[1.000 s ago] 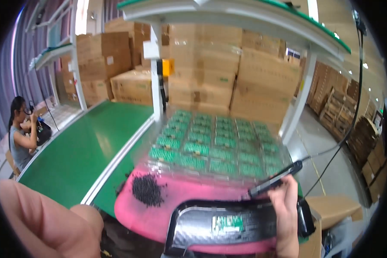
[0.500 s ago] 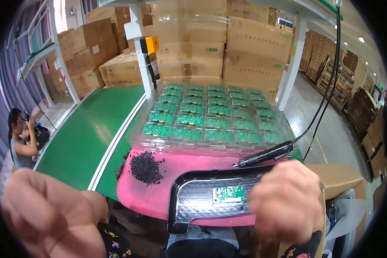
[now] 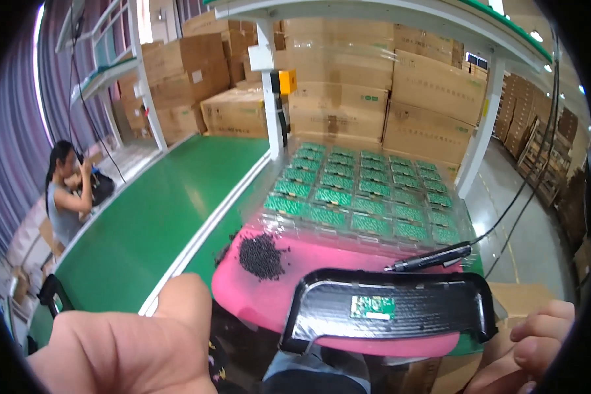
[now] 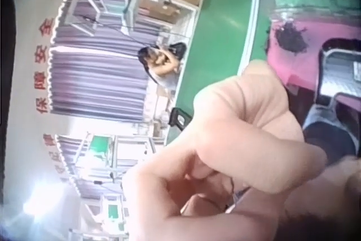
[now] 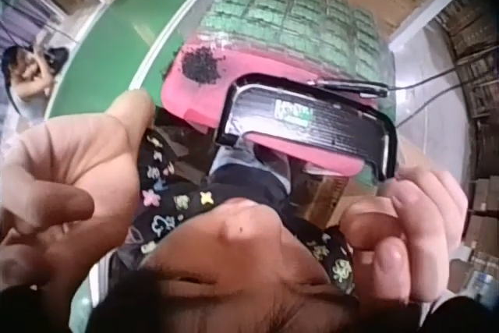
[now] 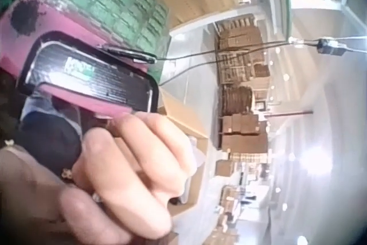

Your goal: The person is assembling an electronic device by placing a printed circuit board into a plastic casing and securing it with screws using an electric screwdriver.

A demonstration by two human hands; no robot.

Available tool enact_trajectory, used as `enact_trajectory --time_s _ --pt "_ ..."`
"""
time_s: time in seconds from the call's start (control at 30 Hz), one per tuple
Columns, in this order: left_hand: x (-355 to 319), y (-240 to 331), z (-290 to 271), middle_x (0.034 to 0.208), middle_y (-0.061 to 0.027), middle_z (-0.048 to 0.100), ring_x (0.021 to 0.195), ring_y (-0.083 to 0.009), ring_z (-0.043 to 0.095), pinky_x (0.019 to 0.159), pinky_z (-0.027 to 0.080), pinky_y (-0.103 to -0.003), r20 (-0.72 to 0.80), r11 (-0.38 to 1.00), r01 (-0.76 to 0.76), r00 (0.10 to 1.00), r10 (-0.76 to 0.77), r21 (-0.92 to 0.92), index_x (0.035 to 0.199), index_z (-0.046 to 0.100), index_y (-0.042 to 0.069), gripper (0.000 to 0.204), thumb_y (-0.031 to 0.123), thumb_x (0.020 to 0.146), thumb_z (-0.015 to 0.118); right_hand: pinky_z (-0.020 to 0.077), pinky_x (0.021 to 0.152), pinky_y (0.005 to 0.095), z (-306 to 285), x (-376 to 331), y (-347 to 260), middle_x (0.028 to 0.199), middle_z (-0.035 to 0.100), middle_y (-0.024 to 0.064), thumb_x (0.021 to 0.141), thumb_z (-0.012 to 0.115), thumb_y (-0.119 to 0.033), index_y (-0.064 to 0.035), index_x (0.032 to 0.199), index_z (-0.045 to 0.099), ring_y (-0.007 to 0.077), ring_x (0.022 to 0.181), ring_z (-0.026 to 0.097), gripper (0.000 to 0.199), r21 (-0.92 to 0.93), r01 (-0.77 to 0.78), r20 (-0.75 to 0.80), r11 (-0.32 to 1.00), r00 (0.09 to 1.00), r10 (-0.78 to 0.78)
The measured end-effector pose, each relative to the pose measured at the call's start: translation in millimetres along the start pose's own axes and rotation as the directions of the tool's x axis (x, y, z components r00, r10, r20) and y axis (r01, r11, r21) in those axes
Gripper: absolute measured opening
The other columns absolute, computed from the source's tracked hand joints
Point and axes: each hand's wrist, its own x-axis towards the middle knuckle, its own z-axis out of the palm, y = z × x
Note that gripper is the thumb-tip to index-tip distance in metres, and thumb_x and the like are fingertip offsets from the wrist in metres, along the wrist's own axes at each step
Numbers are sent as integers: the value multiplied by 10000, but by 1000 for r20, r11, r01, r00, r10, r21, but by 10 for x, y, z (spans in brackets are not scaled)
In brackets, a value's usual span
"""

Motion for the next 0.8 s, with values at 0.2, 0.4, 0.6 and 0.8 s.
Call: enact_trajectory --time_s 0.2,0.4,0.6,0.8 --pt "-203 -25 179 1195 -53 530 1046 -160 493 844 439 -331 -264 970 -190 953 146 -149 1144 615 113 326 127 837 721 515 556 398 146 40 -106 967 582 186 806 621 56 -12 1183 449 264 692 583 420 -138 53 -244 989 966 -85" --pt "-1602 -394 810 1155 -141 570 1040 -329 576 897 502 -418 775 673 690 262 -576 267 1267 495 10 469 185 871 672 525 536 372 91 -115 46 815 638 155 803 663 -79 19 1009 559 241 626 621 251 -77 172 -157 982 971 -182" --pt "-2570 -222 776 1148 -178 579 1112 -361 563 937 478 -443 920 615 685 -283 -269 391 1165 583 31 410 240 832 699 483 469 317 283 195 44 806 627 146 585 683 15 -15 999 611 229 546 598 421 -58 189 -297 980 934 -198" --pt "-2655 -206 698 909 -127 621 846 -369 609 691 480 -489 949 784 547 -70 -307 294 913 589 31 182 182 834 656 470 527 342 -333 561 -355 694 578 104 731 636 -133 -1 876 605 220 549 534 198 -14 -384 335 923 868 366"
